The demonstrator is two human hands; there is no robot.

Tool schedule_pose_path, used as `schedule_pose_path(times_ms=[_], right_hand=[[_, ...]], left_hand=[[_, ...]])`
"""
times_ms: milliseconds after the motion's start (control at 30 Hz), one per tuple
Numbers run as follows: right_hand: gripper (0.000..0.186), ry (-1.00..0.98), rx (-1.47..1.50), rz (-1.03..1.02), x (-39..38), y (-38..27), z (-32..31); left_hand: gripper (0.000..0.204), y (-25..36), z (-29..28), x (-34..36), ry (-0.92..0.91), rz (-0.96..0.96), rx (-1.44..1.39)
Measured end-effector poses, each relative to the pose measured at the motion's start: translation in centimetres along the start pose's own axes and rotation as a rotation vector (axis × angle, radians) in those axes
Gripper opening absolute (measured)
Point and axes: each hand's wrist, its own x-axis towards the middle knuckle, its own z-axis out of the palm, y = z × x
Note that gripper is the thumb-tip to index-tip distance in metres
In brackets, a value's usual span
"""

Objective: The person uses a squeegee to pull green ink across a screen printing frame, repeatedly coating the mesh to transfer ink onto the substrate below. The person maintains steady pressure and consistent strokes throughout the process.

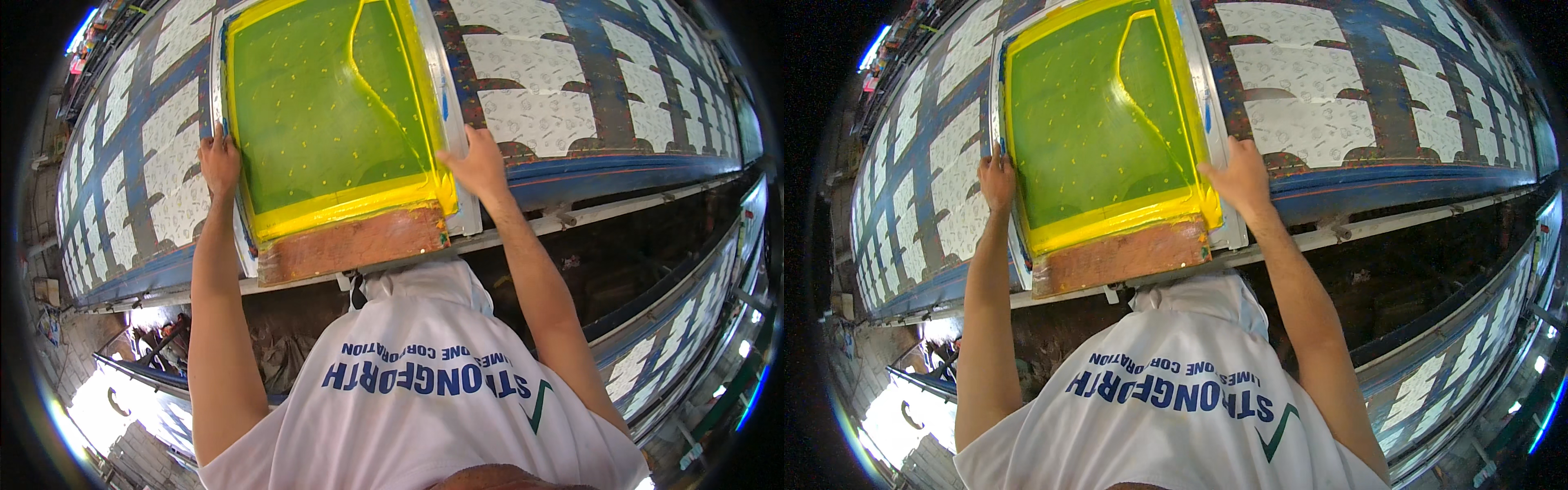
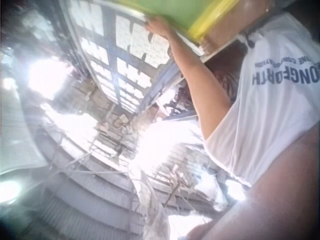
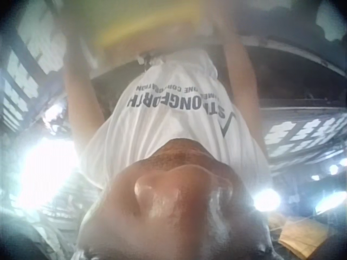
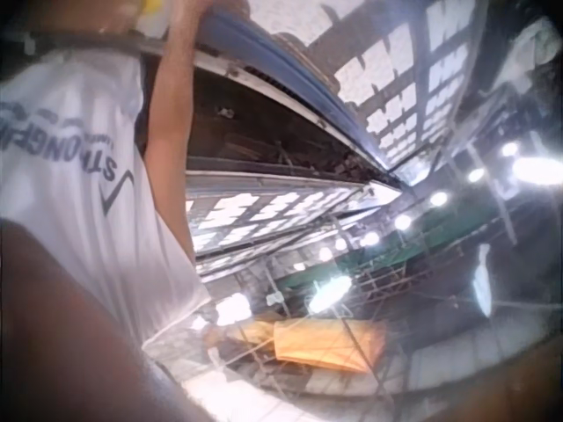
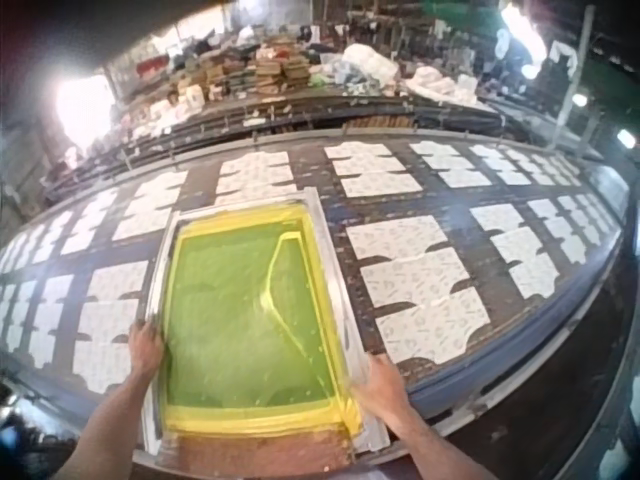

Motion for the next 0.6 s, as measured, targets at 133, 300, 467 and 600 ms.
schedule_pose_path(times_ms=[133, 300, 467, 600], right_hand=[[0.069, 0.034, 0.015, -0.005, 0.1, 0.3, 1.2], [0.063, 0.079, 0.108, -0.004, 0.7, 0.4, 0.9], [0.056, 0.151, 0.264, -0.065, 0.1, -0.5, -0.5], [0.054, 0.221, 0.372, -0.117, 0.3, -0.8, -3.6]], left_hand=[[0.045, 0.0, -0.2, -0.2, 0.024, 0.019, -0.013], [0.044, -0.6, 0.6, -0.5, 0.061, 0.043, -0.018], [0.045, -2.3, 1.4, 0.1, 0.057, 0.102, -0.064], [0.044, -1.6, 0.3, 1.9, 0.029, 0.139, -0.099]])
